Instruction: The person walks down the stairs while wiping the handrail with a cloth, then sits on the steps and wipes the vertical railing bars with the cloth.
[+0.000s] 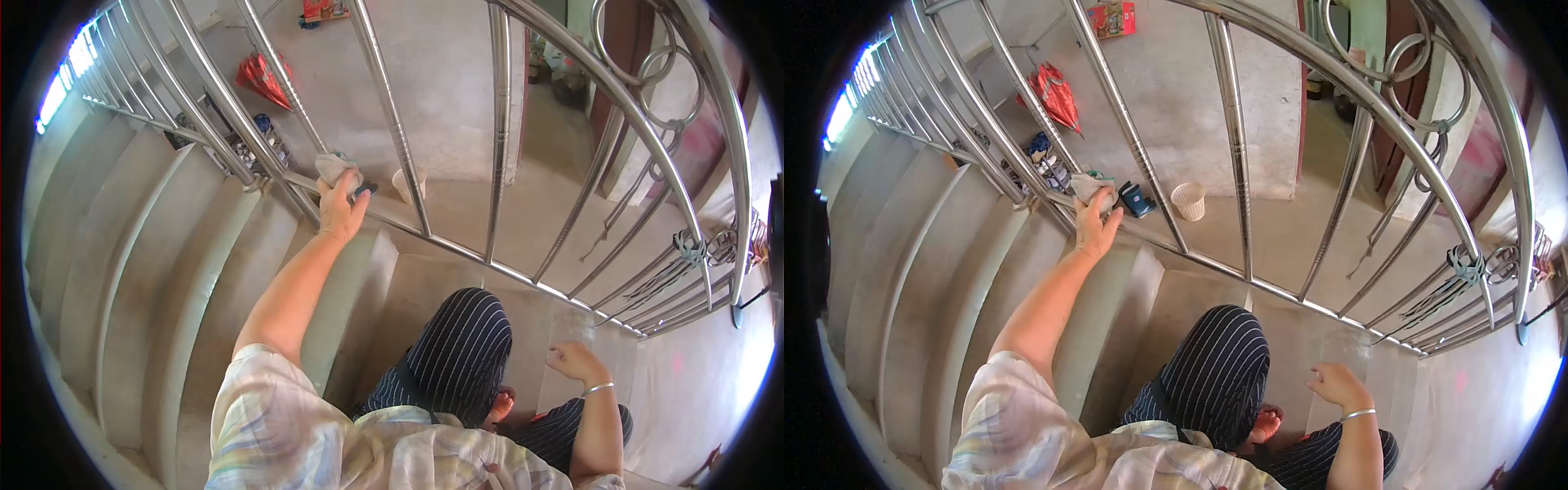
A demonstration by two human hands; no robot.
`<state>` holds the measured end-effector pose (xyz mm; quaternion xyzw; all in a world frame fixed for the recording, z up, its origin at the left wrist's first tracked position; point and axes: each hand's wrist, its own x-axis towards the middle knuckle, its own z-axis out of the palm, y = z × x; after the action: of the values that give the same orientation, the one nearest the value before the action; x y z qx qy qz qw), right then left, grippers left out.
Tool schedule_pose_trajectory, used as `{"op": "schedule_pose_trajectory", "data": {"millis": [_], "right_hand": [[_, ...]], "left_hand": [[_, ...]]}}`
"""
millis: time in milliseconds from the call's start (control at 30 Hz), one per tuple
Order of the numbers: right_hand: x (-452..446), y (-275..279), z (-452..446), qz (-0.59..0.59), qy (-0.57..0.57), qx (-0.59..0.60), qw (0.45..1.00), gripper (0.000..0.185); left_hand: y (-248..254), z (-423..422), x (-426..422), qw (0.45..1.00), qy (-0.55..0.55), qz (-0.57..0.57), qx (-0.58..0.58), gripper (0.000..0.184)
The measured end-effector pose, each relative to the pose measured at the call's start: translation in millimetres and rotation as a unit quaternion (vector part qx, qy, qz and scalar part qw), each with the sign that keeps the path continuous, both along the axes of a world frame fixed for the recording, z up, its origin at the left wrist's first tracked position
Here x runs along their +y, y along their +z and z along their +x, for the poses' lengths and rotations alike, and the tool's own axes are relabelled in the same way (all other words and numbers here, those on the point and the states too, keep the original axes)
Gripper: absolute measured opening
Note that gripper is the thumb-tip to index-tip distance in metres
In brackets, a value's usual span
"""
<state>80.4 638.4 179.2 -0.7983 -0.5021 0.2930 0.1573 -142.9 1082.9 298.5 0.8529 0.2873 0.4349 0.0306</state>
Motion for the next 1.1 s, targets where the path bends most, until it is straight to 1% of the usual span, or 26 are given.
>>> {"op": "schedule_pose_trajectory", "data": {"millis": [67, 100, 133, 167, 200, 233, 267, 300, 333, 367, 400, 433, 500, 567, 633, 700, 767, 833, 867, 933, 967, 1033, 1067, 1100], "right_hand": [[-0.1, -4.5, 0.1, 0.021, 0.009, -0.002, 1.0, 0.036], [1.6, -3.1, -1.2, 0.021, 0.009, 0.0, 1.0, 0.036], [5.9, 2.1, -2.8, -0.002, -0.004, 0.022, 1.0, 0.035], [8.4, 4.4, -4.2, -0.026, -0.017, 0.044, 0.999, 0.035], [8.4, 0.7, -4.3, -0.03, -0.014, 0.045, 0.998, 0.035], [8.1, -5.5, -2.9, -0.021, 0.0, 0.029, 0.999, 0.035], [8.4, -10.8, -1.8, -0.013, 0.015, 0.012, 1.0, 0.035], [9.1, -14.1, -0.3, -0.017, 0.017, 0.013, 1.0, 0.035], [9.3, -16.6, 1.7, -0.016, 0.021, 0.017, 1.0, 0.035], [8.8, -18.3, 2.3, -0.015, 0.022, 0.022, 0.999, 0.035], [9.0, -17.8, 2.2, -0.018, 0.02, 0.025, 0.999, 0.035], [10.1, -16.4, 2.2, -0.022, 0.012, 0.026, 0.999, 0.035], [11.3, -13.4, 2.0, -0.023, 0.004, 0.027, 0.999, 0.035], [9.8, -8.7, -0.8, -0.022, -0.009, 0.02, 1.0, 0.035], [10.3, 1.5, -5.2, -0.033, -0.021, 0.027, 0.999, 0.036], [11.9, 5.4, -6.4, -0.039, -0.029, 0.032, 0.998, 0.036], [12.2, 6.8, -6.0, -0.047, -0.019, 0.027, 0.998, 0.037], [9.5, 3.9, -4.0, -0.038, -0.024, 0.03, 0.999, 0.037], [8.3, 2.9, -3.3, -0.031, -0.029, 0.036, 0.998, 0.036], [8.3, 5.8, -3.9, -0.029, -0.024, 0.028, 0.999, 0.036], [8.8, 7.2, -4.4, -0.028, -0.018, 0.02, 0.999, 0.036], [7.5, 7.3, -4.9, -0.023, -0.014, 0.021, 0.999, 0.036], [7.1, 7.1, -4.2, -0.016, -0.016, 0.021, 1.0, 0.036], [7.0, 7.4, -3.9, -0.014, -0.016, 0.022, 1.0, 0.036]], "left_hand": [[11.1, -1.9, 13.2, 0.996, -0.036, -0.077, -0.006, 0.033], [22.9, -4.0, 22.2, 0.994, -0.06, -0.089, -0.033, 0.032], [46.0, -3.7, 29.0, 0.99, -0.083, -0.101, -0.06, 0.031], [72.5, 2.1, 36.2, 0.991, -0.072, -0.029, -0.108, 0.031], [104.3, 4.2, 46.6, 0.994, -0.014, 0.014, -0.107, 0.032], [150.2, 6.8, 40.3, 0.994, -0.041, 0.014, -0.101, 0.033], [183.9, 9.8, 55.7, 0.981, -0.029, 0.167, -0.095, 0.034], [215.4, 18.0, 45.9, 0.975, -0.055, 0.123, -0.176, 0.036], [244.7, 22.7, 50.3, 0.969, -0.052, 0.099, -0.222, 0.033], [267.4, 28.3, 56.6, 0.958, -0.087, 0.153, -0.227, 0.037], [278.9, 31.9, 66.1, 0.943, -0.122, 0.206, -0.231, 0.042], [273.2, 32.3, 74.0, 0.944, -0.123, 0.203, -0.229, 0.042], [251.6, 34.5, 88.1, 0.921, -0.019, 0.346, -0.178, 0.026], [200.5, 33.3, 48.0, 0.948, 0.114, 0.273, -0.117, 0.021], [149.0, 24.4, 47.8, 0.958, 0.044, 0.268, -0.089, 0.022], [95.9, 16.0, 34.3, 0.984, 0.046, 0.164, -0.048, 0.024], [55.0, 6.0, 17.4, 0.987, 0.02, 0.158, -0.016, 0.028], [23.1, -5.7, -1.7, 0.999, 0.015, 0.034, 0.024, 0.031], [10.9, -11.1, -6.9, 0.999, 0.014, 0.034, 0.023, 0.031], [-6.1, -21.4, -14.2, 0.996, 0.006, -0.041, 0.074, 0.033], [-10.1, -27.3, -15.5, 0.996, 0.008, -0.041, 0.075, 0.033], [-13.7, -42.7, -16.4, 0.985, 0.013, -0.105, 0.136, 0.034], [-14.1, -51.5, -14.8, 0.985, 0.015, -0.104, 0.135, 0.034], [-12.8, -62.2, -10.5, 0.973, -0.003, -0.09, 0.213, 0.032]]}}
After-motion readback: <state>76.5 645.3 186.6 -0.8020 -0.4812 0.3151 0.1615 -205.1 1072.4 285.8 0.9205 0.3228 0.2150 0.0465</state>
